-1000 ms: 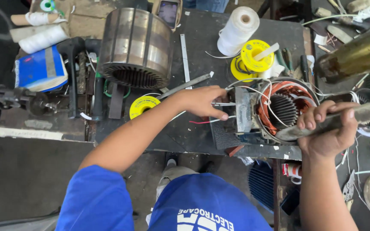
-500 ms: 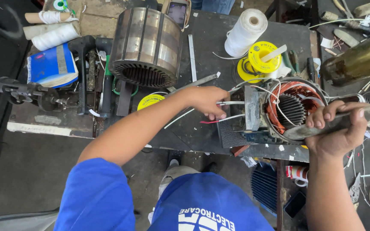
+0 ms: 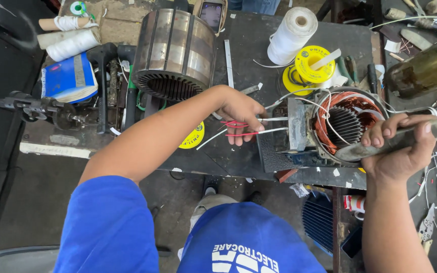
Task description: Wiring and assembling an electric motor stator on a workbench using a mallet and hand tools
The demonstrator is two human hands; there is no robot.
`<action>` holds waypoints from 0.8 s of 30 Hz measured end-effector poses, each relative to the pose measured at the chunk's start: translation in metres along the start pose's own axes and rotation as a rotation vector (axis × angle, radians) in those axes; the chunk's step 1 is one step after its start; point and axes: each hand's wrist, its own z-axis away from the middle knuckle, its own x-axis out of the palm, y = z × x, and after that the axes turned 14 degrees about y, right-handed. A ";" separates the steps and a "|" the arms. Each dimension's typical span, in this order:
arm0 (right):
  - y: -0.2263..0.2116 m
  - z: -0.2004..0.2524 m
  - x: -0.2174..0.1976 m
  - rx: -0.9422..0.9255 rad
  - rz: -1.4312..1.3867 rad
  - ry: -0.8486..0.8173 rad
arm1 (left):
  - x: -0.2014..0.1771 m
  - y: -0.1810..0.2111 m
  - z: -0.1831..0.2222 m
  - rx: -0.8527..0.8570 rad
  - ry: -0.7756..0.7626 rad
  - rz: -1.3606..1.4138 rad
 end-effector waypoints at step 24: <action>-0.040 -0.093 -0.157 0.019 1.050 0.256 | 0.045 0.061 0.020 0.905 0.990 -1.035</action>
